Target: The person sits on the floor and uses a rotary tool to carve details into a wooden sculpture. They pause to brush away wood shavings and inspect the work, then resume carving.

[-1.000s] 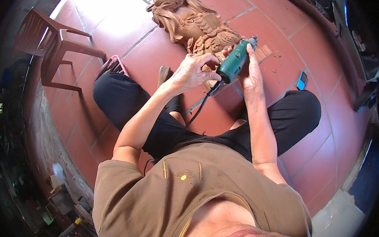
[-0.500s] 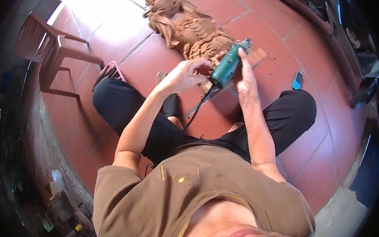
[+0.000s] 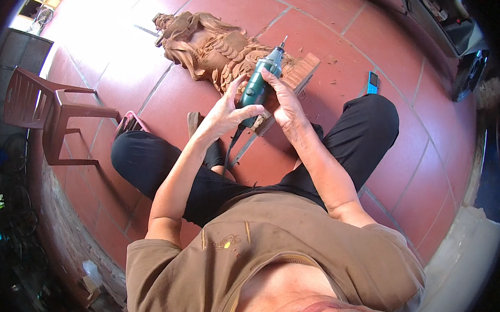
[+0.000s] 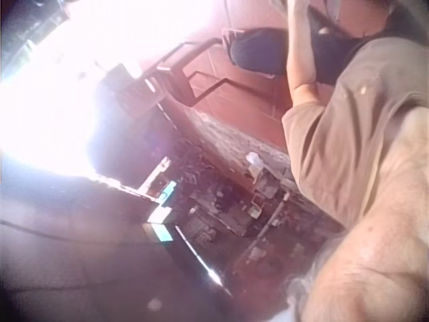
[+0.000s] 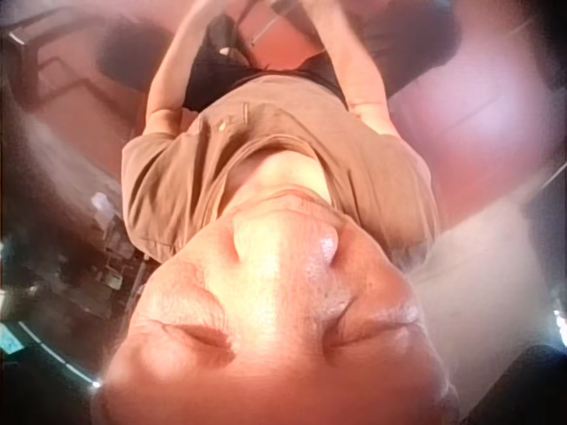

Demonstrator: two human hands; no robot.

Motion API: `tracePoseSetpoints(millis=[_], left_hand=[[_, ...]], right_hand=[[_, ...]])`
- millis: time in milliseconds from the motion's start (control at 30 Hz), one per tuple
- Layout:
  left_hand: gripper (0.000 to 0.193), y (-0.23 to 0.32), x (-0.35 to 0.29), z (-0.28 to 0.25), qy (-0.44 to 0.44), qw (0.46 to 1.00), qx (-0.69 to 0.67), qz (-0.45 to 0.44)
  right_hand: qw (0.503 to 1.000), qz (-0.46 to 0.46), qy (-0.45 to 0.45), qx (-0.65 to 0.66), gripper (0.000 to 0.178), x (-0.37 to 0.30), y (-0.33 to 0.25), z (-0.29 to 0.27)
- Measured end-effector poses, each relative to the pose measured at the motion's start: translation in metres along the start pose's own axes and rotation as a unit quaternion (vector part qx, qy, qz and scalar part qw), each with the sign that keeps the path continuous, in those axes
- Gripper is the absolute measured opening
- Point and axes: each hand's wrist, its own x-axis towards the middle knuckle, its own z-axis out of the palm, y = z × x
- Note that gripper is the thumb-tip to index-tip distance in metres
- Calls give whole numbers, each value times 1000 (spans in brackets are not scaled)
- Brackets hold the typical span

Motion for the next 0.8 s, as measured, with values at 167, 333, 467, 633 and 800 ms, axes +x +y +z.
tracePoseSetpoints(millis=[167,333,467,633,800], left_hand=[[101,1,5,4,17,1000,16,9],[82,-5,7,6,42,999,24,11],[58,5,-1,9,85,996,-1,-13],[47,7,-4,8,104,993,-36,-52],[55,27,-9,6,107,989,-53,-89]], right_hand=[[997,-29,3,-66,39,-6,6,6],[987,-42,-28,-151,45,-19,10,16],[977,-58,-90,-184,54,-21,16,20],[961,-14,-108,-253,72,-30,10,23],[957,-53,-149,-242,70,-22,15,20]])
